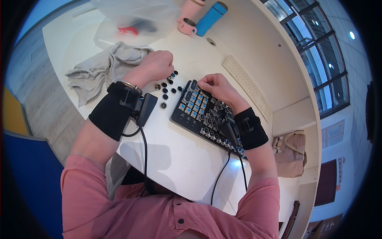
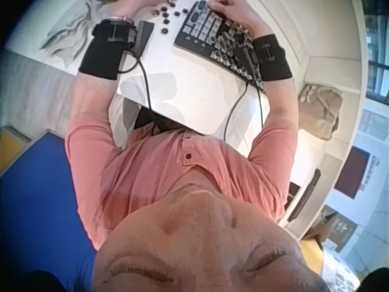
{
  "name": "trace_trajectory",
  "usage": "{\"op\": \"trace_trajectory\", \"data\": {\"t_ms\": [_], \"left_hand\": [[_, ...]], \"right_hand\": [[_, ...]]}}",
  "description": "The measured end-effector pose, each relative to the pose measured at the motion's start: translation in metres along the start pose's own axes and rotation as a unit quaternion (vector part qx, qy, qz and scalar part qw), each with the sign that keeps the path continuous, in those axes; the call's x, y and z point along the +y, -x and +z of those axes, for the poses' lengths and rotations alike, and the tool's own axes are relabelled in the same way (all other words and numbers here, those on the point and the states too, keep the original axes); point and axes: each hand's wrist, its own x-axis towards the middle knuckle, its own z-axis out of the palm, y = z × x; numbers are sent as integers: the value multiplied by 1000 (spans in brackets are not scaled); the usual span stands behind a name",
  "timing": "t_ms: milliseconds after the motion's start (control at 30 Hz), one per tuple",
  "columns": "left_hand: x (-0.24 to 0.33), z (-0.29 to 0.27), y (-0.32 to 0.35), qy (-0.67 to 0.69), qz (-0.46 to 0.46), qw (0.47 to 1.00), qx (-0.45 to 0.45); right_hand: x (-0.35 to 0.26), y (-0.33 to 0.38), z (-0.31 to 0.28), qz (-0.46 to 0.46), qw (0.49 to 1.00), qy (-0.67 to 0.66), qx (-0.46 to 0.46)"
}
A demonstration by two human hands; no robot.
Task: Placing round keycaps onto a mechanical keyboard base on a white desk.
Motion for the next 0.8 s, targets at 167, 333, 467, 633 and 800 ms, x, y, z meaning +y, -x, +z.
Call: {"op": "trace_trajectory", "data": {"t_ms": [167,333,467,633,800], "left_hand": [[5,-6,1,0,-11,1000,-18],[4,-6,1,12,1,1000,-18],[6,-5,2,26,-5,1000,-13],[4,-5,2,15,-3,1000,-12],[6,-7,2,12,-15,999,-31]], "right_hand": [[7,-2,2,-26,999,-16,22],[11,3,5,-77,992,57,82],[11,9,7,-112,978,125,124],[-2,16,2,-92,982,141,80],[-7,20,2,-110,981,151,63]]}}
